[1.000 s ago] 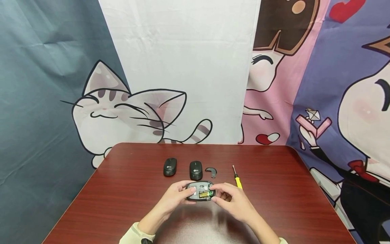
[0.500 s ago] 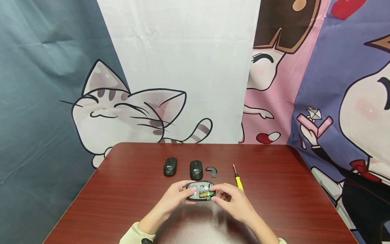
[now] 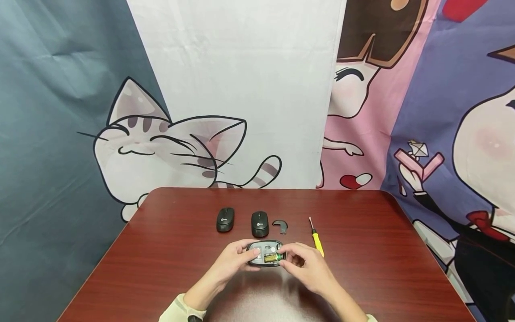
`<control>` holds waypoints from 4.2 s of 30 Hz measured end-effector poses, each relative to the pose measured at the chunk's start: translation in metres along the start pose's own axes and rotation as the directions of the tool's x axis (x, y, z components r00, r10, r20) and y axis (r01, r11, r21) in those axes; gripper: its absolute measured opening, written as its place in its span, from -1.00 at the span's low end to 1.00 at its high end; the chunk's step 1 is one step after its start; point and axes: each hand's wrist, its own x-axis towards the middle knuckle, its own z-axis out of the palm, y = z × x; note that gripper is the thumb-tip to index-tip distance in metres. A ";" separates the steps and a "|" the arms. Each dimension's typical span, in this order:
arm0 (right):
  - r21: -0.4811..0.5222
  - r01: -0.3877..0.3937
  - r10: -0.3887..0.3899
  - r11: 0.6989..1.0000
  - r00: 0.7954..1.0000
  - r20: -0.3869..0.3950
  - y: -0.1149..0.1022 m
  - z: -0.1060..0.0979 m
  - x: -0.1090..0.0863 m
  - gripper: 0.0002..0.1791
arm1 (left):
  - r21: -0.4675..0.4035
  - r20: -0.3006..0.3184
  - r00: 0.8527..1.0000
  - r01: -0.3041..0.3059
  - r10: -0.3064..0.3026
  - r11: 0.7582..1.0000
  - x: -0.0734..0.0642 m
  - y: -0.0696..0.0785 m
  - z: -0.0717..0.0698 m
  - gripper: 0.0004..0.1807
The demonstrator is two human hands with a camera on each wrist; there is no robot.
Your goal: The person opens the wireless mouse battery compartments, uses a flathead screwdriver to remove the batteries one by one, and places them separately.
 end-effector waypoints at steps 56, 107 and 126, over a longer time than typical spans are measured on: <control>-0.144 -0.036 0.031 0.989 0.999 -0.042 0.004 -0.028 0.003 -0.64 | -0.053 -0.031 0.999 0.043 -0.045 0.998 0.021 -0.020 0.002 -0.58; -0.241 -0.242 0.217 0.940 0.968 -0.125 0.062 -0.046 0.018 -0.72 | -0.025 -0.046 0.995 0.090 -0.091 0.996 0.052 -0.038 0.023 -0.61; -0.216 -0.328 0.316 0.920 0.945 -0.089 0.082 -0.049 0.027 -0.80 | 0.003 -0.052 0.993 0.110 -0.110 0.994 0.060 -0.045 0.029 -0.63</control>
